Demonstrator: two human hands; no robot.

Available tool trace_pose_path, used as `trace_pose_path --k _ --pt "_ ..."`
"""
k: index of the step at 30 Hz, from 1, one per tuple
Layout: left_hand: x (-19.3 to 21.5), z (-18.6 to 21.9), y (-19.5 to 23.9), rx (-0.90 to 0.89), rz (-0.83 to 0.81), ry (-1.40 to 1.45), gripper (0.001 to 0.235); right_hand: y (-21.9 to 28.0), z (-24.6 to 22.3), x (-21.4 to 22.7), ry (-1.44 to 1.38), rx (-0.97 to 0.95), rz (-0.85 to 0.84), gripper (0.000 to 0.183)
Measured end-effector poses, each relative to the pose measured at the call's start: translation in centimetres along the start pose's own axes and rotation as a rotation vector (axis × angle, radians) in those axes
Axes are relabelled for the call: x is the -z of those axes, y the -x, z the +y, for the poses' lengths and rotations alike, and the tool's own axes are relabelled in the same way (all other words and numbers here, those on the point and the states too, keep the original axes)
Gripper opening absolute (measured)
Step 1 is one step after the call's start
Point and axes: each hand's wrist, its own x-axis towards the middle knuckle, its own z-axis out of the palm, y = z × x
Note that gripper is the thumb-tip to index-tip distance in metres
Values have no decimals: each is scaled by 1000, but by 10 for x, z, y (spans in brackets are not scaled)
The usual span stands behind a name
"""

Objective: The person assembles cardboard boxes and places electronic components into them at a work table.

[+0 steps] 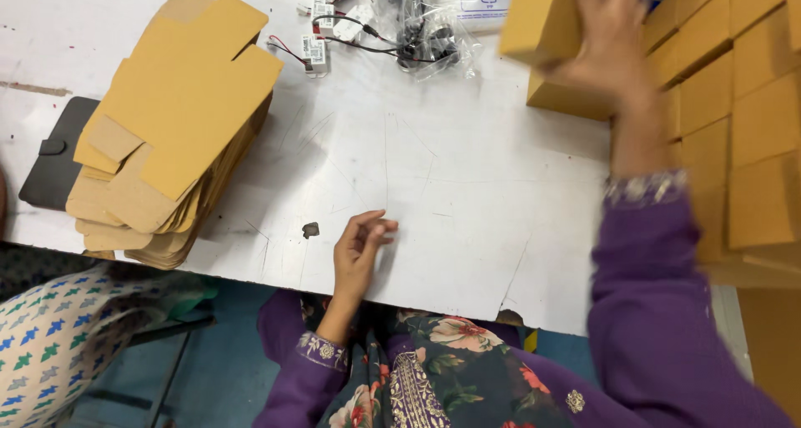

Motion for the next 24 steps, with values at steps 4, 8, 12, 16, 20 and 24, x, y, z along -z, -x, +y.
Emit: trace_pose_path --k 4,8,12,16,20,24 --pt "5 -16 -2 67 38 -130 33 -57 57 14 234 -84 -119 114" --pt "0 -14 0 40 -9 -211 31 -77 96 -21 257 -268 -236 119" --pt "0 -9 1 30 -20 -211 29 -88 115 -37 298 -276 -291 119" --pt "0 -8 -1 61 -29 -253 28 -78 96 -39 358 -111 -134 123" --pt "0 -13 0 20 -58 -244 26 -79 8 -66 202 265 95 97" --pt "4 -12 1 -21 -68 -220 25 -90 -129 -105 -90 665 67 78"
